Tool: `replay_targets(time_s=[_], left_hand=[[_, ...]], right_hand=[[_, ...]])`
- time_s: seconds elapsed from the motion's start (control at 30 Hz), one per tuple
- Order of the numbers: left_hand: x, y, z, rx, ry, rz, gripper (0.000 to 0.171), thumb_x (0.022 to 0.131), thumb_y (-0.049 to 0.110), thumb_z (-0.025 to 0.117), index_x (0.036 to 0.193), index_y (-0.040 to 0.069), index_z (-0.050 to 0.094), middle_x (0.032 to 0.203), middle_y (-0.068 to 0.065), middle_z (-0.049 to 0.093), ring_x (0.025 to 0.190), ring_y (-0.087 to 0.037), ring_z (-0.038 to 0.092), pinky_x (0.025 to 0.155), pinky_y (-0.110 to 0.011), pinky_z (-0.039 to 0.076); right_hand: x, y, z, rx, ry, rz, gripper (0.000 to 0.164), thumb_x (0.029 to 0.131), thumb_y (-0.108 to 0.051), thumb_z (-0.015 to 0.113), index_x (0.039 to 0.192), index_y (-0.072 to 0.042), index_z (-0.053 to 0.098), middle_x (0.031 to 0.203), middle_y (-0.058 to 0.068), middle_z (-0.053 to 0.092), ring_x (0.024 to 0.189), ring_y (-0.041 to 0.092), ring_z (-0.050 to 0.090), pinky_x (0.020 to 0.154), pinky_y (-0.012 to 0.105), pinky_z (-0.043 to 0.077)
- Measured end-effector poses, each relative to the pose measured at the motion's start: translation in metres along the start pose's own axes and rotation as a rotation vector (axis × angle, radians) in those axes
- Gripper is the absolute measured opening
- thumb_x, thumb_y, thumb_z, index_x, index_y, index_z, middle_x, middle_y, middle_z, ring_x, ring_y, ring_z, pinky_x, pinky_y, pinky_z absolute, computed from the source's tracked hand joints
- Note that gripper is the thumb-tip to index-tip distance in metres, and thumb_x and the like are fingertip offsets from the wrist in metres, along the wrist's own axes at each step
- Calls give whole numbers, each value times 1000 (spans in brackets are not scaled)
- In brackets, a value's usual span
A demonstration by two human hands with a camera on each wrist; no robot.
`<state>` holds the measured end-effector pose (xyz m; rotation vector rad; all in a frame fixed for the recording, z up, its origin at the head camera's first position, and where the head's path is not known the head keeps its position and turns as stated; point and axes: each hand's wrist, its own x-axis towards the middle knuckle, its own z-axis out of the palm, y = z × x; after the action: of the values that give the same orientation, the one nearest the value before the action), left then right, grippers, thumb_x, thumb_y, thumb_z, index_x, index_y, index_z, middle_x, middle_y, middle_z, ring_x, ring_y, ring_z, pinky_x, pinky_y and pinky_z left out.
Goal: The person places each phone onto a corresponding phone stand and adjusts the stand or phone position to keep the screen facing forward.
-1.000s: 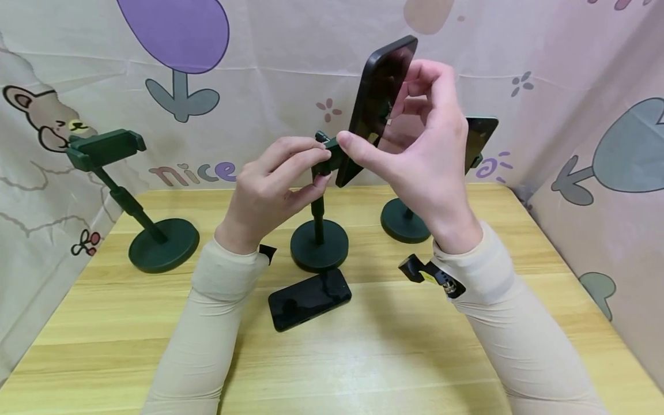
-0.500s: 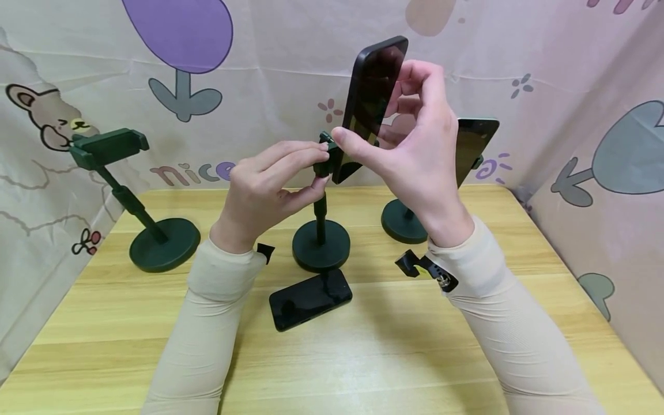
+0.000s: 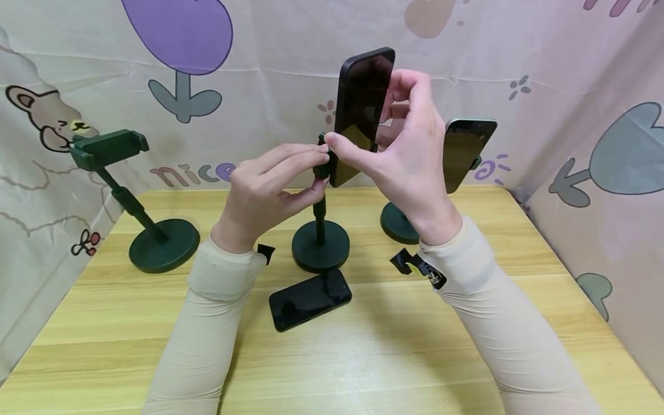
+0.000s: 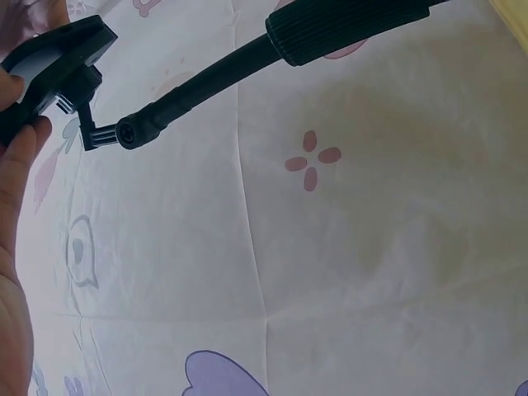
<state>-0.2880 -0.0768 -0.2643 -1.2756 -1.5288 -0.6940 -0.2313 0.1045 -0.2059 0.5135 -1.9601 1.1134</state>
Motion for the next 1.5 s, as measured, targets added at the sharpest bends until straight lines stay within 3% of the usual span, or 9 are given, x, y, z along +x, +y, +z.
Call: replay_targets(time_s=[0.13,0.37,0.53,1.0,1.5], left_hand=[[0,0,-1,3,10,4,23,76,0,72,98,-3,71,97,-11,71,89,-22,68,73,-33,56],[-1,1,-3,-11,12,17,22,75,-3,71,97,-5,71,97,-12,70,88,-22,68,76,-33,55],[-2,0,-2,-15,5,30,23,75,-5,71,98,-5,68,97,-14,67,88,-24,66,78,-34,55],[-2,-1,-1,-9,24,38,20,75,-7,70,95,-5,66,94,-14,66,83,-23,65,76,-33,55],[2,-1,-5,-15,0,40,20,73,-7,67,93,-3,67,91,-12,65,80,-22,64,70,-33,56]], right_hand=[[-1,1,1,-11,-4,-3,65,69,-20,83,114,7,45,97,15,55,85,19,54,60,29,52],[-2,-1,4,-93,-23,-16,70,69,-23,84,117,9,45,101,16,54,93,20,49,72,25,52],[-2,0,5,-80,-25,-23,70,69,-22,84,118,10,45,101,16,53,91,20,49,73,26,53],[-2,2,6,-58,-34,-40,70,69,-21,84,117,10,44,97,16,53,88,20,49,71,29,54],[-3,0,10,-114,-20,-41,69,69,-23,83,115,9,43,95,15,51,86,20,48,68,26,44]])
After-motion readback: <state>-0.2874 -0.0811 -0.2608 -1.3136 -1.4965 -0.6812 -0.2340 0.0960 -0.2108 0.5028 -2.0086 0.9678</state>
